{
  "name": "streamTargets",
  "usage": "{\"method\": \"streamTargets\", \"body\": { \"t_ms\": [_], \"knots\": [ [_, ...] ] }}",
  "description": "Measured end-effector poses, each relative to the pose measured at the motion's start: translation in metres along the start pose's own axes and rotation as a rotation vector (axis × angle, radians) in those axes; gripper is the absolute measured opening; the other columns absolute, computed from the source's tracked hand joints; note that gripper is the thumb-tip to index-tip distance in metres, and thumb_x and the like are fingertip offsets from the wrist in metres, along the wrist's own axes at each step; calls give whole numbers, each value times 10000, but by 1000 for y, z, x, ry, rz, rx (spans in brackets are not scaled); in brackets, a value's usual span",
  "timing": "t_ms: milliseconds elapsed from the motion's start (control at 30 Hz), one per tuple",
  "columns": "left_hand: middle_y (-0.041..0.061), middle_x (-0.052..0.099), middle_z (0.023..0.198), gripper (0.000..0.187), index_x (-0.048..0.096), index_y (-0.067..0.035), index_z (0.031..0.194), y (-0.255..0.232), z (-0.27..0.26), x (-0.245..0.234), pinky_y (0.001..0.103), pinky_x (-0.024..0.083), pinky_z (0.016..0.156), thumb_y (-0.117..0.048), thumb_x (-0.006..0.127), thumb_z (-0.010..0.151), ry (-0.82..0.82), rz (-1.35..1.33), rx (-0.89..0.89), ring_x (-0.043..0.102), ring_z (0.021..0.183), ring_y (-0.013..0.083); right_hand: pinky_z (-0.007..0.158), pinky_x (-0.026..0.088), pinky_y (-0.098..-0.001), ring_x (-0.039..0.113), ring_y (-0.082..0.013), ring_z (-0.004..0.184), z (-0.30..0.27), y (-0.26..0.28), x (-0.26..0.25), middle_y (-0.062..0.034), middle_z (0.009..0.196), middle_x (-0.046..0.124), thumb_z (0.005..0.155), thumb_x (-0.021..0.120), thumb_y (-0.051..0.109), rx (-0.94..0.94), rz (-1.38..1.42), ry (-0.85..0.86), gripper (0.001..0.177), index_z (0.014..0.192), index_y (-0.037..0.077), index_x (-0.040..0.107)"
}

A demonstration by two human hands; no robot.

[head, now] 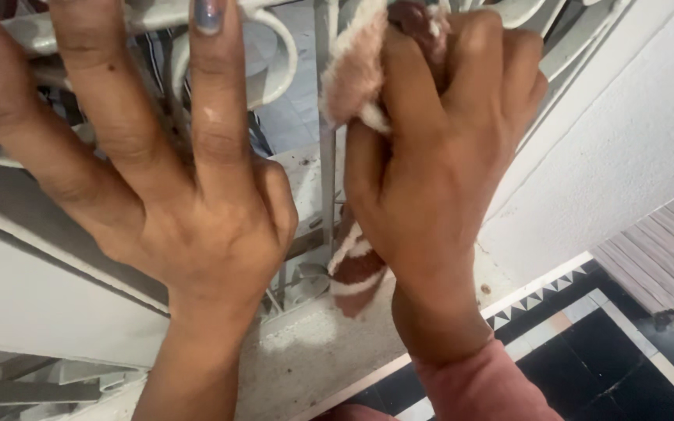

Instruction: The person wipes the white metal decorative grill of a gate using a striped cloth, cleaning the curved and vertical bars.

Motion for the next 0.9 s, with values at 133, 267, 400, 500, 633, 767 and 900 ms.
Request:
{"method": "streamTargets", "body": {
  "t_ms": [133, 267, 400, 500, 633, 767, 900],
  "knots": [
    [169, 285, 1702, 837, 518, -188, 1691, 4, 5, -1, 558, 281, 1293, 116, 423, 917, -8, -31, 10, 78, 1591, 439, 782, 343, -368, 425, -247, 977, -6, 0, -10, -78, 1095, 508, 963, 619, 70, 34, 4, 12, 317, 1274, 81, 678],
    [171, 267, 1684, 758, 477, -194, 1636, 3, 3, -3, 571, 291, 1295, 126, 408, 952, -21, -106, -18, 85, 1590, 456, 807, 351, -353, 435, -242, 1031, 0, 1, 5, -105, 1194, 521, 955, 618, 62, 8, 38, -36, 264, 1214, 98, 650],
    [156, 296, 1696, 749, 469, -208, 1622, 1, 0, -6, 593, 298, 1266, 99, 423, 940, 17, -101, -59, 131, 1551, 465, 815, 355, -361, 433, -248, 1015, 0, 0, 1, -117, 1153, 521, 938, 619, 40, -9, -1, -4, 264, 1197, 76, 650],
    [140, 314, 1672, 783, 483, -232, 1649, 1, 2, -3, 596, 313, 1247, 93, 442, 937, -22, -102, -73, 165, 1512, 449, 821, 352, -371, 426, -256, 985, -5, 7, -9, -112, 1075, 512, 921, 618, 19, 1, -33, 36, 318, 1232, 58, 668],
    [114, 359, 1668, 822, 500, -253, 1638, 2, 5, 2, 546, 403, 1200, 143, 419, 922, -53, -19, -82, 237, 1524, 415, 803, 336, -320, 422, -243, 1027, -9, 20, -16, -100, 1104, 505, 854, 567, -9, 58, -4, 47, 446, 1285, 59, 657],
    [109, 397, 1672, 805, 485, -266, 1629, 5, 15, -8, 379, 491, 864, 184, 380, 970, -63, 48, -105, 287, 1513, 415, 761, 330, -316, 419, -247, 987, 3, 29, -17, -95, 1051, 515, 839, 542, -8, 92, -25, 61, 450, 1267, 27, 677],
    [111, 425, 1670, 755, 477, -258, 1619, 11, 18, -14, 361, 449, 677, 168, 411, 999, -55, 72, -79, 319, 1535, 434, 808, 340, -329, 413, -248, 968, 13, 35, -14, -109, 1025, 516, 847, 554, 7, 61, -41, 87, 371, 1198, 0, 674]
  ]
}}
Point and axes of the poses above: each hand's wrist, its own z-axis towards the middle knuckle, its own x-axis out of the palm, y = z × x, the point moved 2 cm from there along z, towards the middle knuckle
